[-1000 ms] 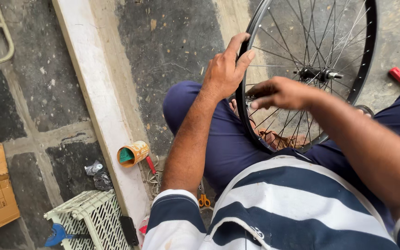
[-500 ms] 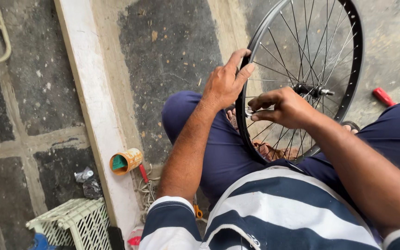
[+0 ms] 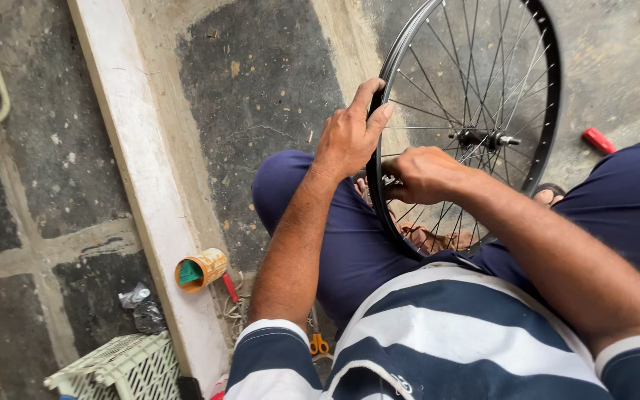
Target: The person is sitting on the ground and working on a bicycle wheel held between their legs. They use a small tool to adjust the spokes near the rim, repeatedly rotating the wheel to access different sections.
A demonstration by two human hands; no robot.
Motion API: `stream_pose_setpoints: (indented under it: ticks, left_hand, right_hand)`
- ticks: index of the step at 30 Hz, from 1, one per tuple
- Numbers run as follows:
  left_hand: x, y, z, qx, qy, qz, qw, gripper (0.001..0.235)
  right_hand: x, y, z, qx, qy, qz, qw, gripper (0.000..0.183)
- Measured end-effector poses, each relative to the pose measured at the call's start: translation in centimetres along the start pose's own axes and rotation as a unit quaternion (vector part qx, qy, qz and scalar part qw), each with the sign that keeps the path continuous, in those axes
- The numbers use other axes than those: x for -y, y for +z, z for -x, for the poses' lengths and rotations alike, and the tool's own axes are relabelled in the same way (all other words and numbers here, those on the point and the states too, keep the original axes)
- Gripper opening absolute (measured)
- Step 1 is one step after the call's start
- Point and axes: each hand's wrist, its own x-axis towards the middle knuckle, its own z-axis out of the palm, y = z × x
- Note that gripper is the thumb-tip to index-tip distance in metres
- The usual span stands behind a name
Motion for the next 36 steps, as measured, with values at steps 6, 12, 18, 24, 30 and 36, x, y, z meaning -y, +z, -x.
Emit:
stream_pose_setpoints:
  ticks: [6, 12, 18, 24, 30, 36]
  left_hand:
    - [0.3, -0.3, -0.3, 0.033, -0.044, 0.004, 0.998, 0.052]
    - [1.2, 0.0, -0.3, 0.01, 0.007, 0.047, 0.999, 0.053]
    - [1.1, -0.5, -0.6, 0.052, -0.039, 0.033, 0.997, 0.055]
    - [0.5, -0.5, -0.2, 0.023, -0.031, 0.032, 0.999, 0.056]
    - [-1.2, -1.9, -0.3, 0.047, -0.076, 0.051, 0.995, 0.055]
    - [-2.8, -2.2, -0.3, 0.071, -0.071, 0.038, 0.994, 0.054]
  right_hand:
    - [-0.8, 4.1, -0.2, -0.212, -0.137, 0.166, 0.953, 0.033]
    - [-3.3, -0.9, -0.6, 0.146, 0.03, -0.379, 0.913, 0.053]
    - [0.0, 1.5, 1.6, -0.12, 0.016, -0.059, 0.991, 0.039]
    - [2.1, 2.3, 1.0, -0.351, -0.216, 0.142, 0.9, 0.027]
    - [0.6, -1.6, 3.3, -0.038, 0.026, -0.229, 0.972, 0.039]
    - [-2.2, -2.5, 1.4, 0.113, -0.018, -0.312, 0.943, 0.066]
